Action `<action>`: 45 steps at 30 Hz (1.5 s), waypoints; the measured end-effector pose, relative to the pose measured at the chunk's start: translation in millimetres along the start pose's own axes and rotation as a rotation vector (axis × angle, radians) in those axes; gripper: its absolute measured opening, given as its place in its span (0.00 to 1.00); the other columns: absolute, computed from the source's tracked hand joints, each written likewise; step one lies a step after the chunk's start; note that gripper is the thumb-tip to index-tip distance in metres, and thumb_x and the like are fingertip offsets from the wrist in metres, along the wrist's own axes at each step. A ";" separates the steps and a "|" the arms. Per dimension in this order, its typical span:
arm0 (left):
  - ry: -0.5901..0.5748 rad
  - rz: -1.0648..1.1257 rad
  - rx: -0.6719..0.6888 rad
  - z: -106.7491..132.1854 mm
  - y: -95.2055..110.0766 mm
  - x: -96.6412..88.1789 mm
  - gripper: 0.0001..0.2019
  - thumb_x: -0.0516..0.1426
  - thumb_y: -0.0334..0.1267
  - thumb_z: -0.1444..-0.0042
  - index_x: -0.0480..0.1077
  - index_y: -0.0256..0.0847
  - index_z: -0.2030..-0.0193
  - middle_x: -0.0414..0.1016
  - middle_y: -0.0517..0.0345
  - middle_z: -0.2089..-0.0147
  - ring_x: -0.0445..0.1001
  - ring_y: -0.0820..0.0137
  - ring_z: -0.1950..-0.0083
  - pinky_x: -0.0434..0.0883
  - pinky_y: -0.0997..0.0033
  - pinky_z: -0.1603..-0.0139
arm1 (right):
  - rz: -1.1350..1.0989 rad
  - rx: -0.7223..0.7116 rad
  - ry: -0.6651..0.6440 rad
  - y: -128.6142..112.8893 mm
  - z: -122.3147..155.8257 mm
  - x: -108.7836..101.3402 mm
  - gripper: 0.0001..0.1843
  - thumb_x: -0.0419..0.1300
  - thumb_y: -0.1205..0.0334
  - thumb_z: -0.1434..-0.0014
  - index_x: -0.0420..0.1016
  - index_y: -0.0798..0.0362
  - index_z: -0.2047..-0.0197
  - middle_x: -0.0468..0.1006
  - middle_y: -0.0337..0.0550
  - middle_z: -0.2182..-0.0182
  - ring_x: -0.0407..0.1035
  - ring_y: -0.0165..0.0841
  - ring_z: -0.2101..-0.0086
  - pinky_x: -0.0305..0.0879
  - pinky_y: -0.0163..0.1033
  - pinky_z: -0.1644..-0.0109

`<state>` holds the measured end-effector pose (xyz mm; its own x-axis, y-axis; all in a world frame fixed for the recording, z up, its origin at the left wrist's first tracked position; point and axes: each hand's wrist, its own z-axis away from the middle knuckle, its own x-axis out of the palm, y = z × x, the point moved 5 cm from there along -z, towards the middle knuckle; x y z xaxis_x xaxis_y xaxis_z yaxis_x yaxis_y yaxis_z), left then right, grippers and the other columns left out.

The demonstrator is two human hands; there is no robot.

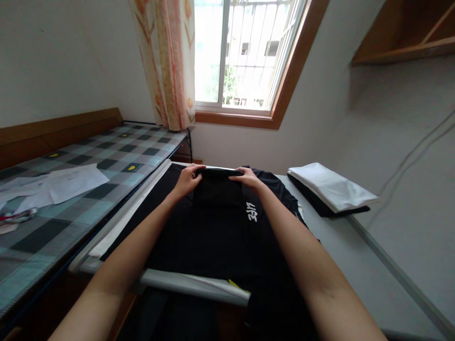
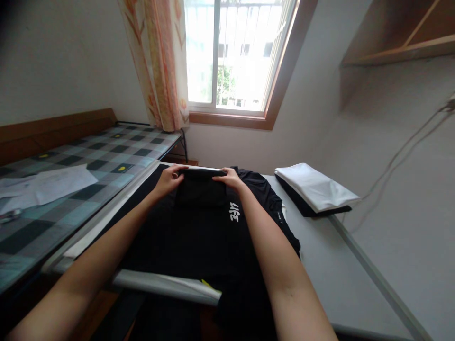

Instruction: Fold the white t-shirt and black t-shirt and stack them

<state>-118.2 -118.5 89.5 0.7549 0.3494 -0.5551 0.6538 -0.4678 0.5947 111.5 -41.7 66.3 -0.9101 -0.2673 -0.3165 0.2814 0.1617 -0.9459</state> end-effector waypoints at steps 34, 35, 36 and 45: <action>-0.360 -0.211 0.280 40.8 0.9 65.9 0.12 0.57 0.26 0.49 0.74 0.43 0.59 0.70 0.56 0.60 0.72 0.67 0.57 0.72 0.66 0.53 | 1.015 -0.321 0.073 27.4 97.6 -27.0 0.03 0.59 0.65 0.47 0.72 0.52 0.67 0.74 0.43 0.65 0.67 0.36 0.62 0.56 0.40 0.57; -0.353 -0.216 0.283 40.5 -0.1 65.5 0.11 0.57 0.26 0.48 0.74 0.43 0.60 0.70 0.56 0.59 0.72 0.67 0.57 0.71 0.66 0.53 | 1.011 -0.317 0.078 27.8 97.4 -26.7 0.03 0.59 0.66 0.47 0.72 0.52 0.66 0.74 0.43 0.65 0.67 0.36 0.63 0.56 0.39 0.57; -0.341 -0.218 0.283 40.2 -1.1 64.9 0.11 0.56 0.27 0.48 0.75 0.42 0.59 0.70 0.56 0.59 0.72 0.67 0.57 0.71 0.66 0.53 | 1.013 -0.320 0.105 27.2 97.5 -26.8 0.03 0.58 0.66 0.46 0.72 0.52 0.66 0.74 0.43 0.65 0.67 0.35 0.63 0.56 0.39 0.56; -0.310 -0.369 0.287 41.9 3.8 63.8 0.08 0.56 0.40 0.42 0.76 0.42 0.64 0.72 0.55 0.61 0.71 0.66 0.60 0.69 0.62 0.55 | 1.066 -0.299 0.140 26.2 100.2 -20.2 0.09 0.58 0.55 0.41 0.74 0.51 0.67 0.74 0.46 0.64 0.66 0.41 0.59 0.57 0.44 0.54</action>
<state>-69.7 -132.0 32.0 0.3997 0.2974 -0.8671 0.7988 -0.5770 0.1703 167.7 -127.3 40.7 -0.2781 0.2506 -0.9273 0.8716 0.4715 -0.1340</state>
